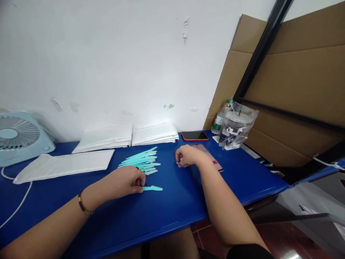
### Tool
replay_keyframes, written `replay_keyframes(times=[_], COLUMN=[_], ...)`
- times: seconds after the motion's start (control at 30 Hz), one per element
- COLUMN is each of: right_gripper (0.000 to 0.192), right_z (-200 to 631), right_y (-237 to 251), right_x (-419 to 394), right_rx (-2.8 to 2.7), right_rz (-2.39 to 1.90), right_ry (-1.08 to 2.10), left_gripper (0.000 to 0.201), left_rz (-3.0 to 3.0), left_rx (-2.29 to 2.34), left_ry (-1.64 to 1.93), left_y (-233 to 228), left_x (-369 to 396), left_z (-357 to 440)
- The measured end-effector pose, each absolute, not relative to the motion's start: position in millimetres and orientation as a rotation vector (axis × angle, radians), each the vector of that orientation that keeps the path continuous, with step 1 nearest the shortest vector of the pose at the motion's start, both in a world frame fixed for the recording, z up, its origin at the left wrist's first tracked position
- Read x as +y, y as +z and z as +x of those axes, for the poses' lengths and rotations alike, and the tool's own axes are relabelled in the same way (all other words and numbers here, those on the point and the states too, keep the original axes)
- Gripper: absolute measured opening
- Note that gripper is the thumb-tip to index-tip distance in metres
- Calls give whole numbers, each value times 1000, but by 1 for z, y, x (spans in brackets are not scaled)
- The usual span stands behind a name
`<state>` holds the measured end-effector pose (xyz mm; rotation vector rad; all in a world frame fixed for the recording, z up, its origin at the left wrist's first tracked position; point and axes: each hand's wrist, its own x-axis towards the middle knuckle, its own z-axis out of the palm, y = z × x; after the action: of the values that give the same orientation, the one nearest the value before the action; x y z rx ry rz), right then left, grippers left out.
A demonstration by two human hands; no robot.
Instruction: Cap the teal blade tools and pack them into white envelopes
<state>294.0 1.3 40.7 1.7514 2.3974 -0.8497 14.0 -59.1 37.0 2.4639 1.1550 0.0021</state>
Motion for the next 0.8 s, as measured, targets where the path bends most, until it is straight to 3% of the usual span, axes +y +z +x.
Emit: replay_keyframes(times=[0.17,0.4,0.8], right_gripper=[27,25,16], right_z=[282,288,269], right_y=[38,44,46], right_x=[-3,0,-8], right_rx=[2373,2615,2769], right_rz=[1746,1525,1357], right_ry=[-1114,-798,-739], left_gripper=[12,12,13], left_rz=[2433,2433,2437], left_rx=[1163,1154,1186], left_ry=[32,36,43], left_y=[34,37,36], left_x=[-55,-56,-56], left_z=[14,13,14])
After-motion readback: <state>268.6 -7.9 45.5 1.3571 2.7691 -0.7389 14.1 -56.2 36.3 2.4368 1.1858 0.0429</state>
